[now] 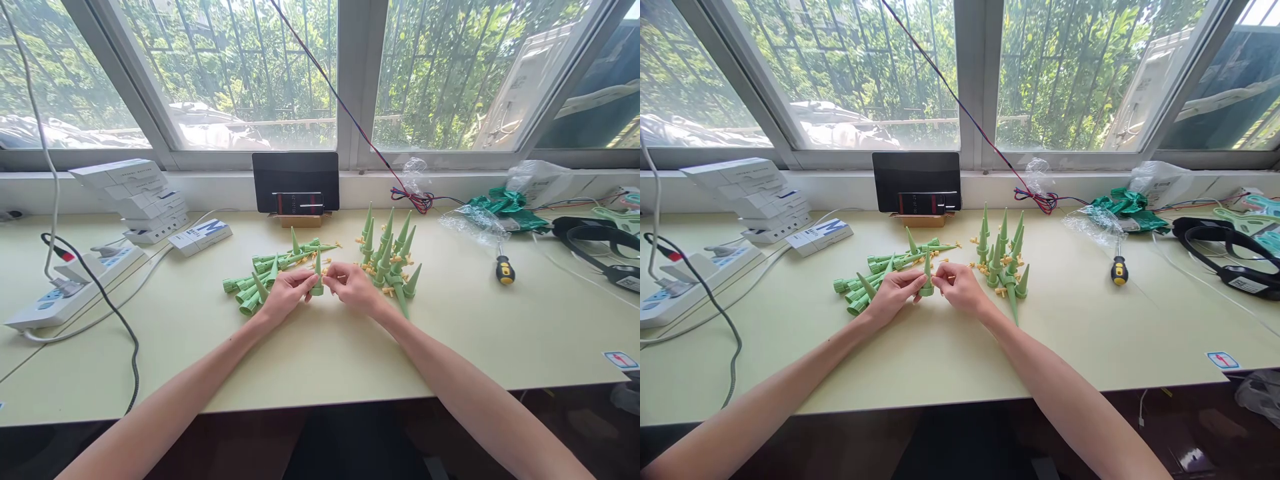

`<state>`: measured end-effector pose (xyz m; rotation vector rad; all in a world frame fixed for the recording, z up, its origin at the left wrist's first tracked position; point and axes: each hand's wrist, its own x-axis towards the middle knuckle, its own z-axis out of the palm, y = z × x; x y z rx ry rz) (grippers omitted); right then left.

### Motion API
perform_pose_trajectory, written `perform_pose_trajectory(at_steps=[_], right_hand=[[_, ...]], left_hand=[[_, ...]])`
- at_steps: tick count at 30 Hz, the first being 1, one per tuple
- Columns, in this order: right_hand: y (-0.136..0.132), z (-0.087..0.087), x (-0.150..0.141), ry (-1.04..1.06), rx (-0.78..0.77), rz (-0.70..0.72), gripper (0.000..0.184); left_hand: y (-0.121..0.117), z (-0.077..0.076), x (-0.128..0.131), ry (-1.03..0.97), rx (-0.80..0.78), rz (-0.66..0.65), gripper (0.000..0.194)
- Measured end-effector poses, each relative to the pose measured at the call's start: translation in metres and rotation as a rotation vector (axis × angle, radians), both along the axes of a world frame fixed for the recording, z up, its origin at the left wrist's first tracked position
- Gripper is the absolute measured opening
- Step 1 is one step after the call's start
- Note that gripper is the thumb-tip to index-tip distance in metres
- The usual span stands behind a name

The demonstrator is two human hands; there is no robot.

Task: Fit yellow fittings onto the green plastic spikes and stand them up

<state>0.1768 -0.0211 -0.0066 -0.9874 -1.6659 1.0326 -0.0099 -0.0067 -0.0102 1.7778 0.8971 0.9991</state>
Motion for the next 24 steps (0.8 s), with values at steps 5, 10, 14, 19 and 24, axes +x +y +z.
perform_pose_trajectory(at_steps=[5, 10, 14, 19, 24], right_hand=[[-0.0003, 0.0006, -0.0003, 0.003, -0.021, 0.006, 0.025], [-0.001, 0.0032, 0.0002, 0.018, -0.06, 0.016, 0.027], [-0.0011, 0.0045, 0.0008, 0.032, -0.076, 0.019, 0.027], [-0.0005, 0.0035, -0.0003, 0.037, -0.075, 0.002, 0.025], [-0.0008, -0.0005, -0.0042, -0.009, -0.007, -0.065, 0.026]], left_hand=[[0.0009, -0.0011, -0.0003, 0.012, 0.022, 0.012, 0.034], [0.0006, -0.0003, 0.0005, 0.014, 0.016, 0.017, 0.035], [0.0003, 0.0002, 0.0008, 0.011, 0.023, 0.019, 0.035], [0.0001, 0.0021, 0.0012, 0.006, 0.034, 0.017, 0.034], [-0.001, 0.0043, 0.0055, 0.008, 0.007, 0.037, 0.032]])
